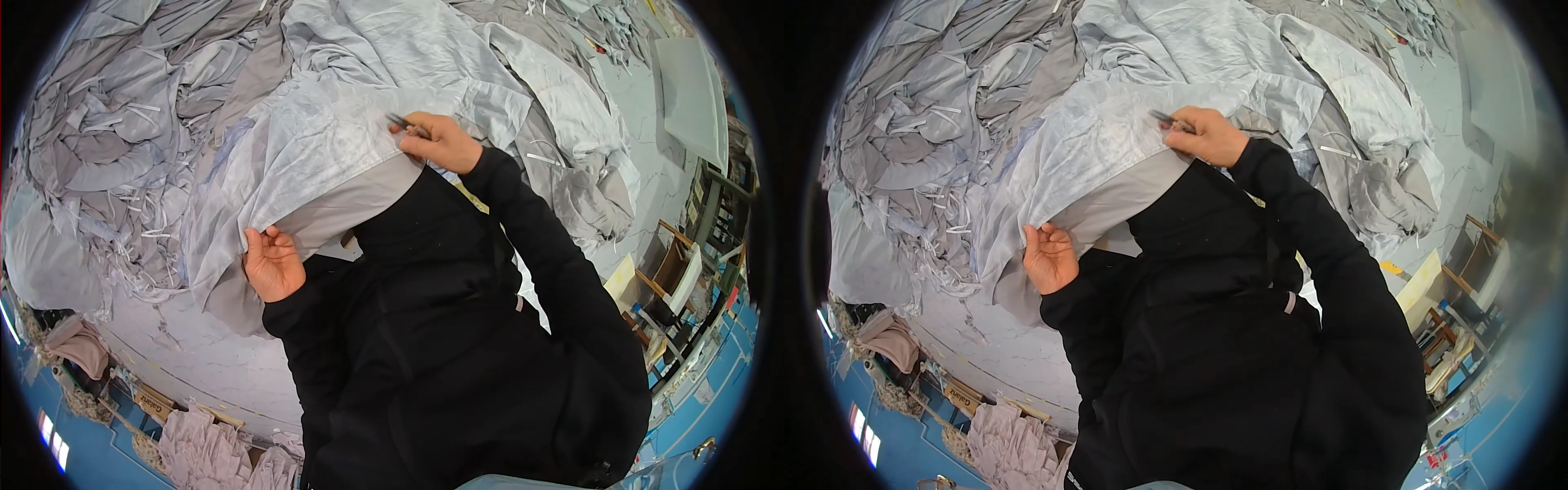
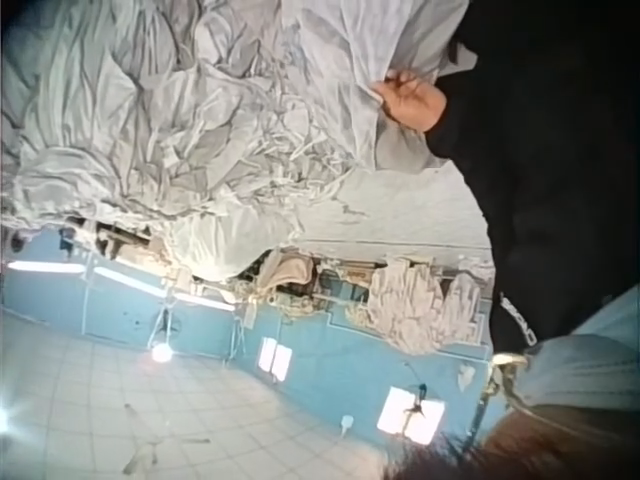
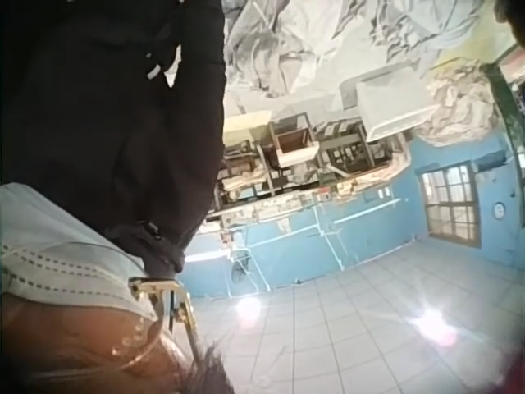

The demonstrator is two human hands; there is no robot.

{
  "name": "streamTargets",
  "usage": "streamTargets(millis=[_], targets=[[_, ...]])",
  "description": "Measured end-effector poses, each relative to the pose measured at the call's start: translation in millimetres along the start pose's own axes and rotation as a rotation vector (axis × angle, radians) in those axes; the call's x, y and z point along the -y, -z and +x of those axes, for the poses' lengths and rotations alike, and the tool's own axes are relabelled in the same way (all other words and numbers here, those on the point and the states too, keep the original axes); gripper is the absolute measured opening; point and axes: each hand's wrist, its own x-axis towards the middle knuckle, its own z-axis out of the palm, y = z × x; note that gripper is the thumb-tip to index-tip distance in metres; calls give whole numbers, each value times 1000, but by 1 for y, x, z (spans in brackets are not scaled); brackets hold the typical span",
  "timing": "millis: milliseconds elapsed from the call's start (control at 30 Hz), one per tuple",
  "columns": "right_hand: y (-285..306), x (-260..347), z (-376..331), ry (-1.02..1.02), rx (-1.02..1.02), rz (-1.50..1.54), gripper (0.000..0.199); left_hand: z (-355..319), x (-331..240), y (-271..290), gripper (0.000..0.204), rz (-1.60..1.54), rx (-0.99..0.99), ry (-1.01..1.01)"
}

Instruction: Stuffing and preparing large pillows in a factory setting using hands and scissors for trimming.

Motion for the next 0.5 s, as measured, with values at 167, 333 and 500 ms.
streamTargets(millis=[167,333,500], targets=[[-1,7,-7,179,-293,-321,16,1,-4,1,14,-38,11,11],[21,40,-31,23,-324,193,13,3,-6,7,14,-41,20,11],[25,40,-34,-29,-154,157,14,2,-5,4,14,-20,28,11]])
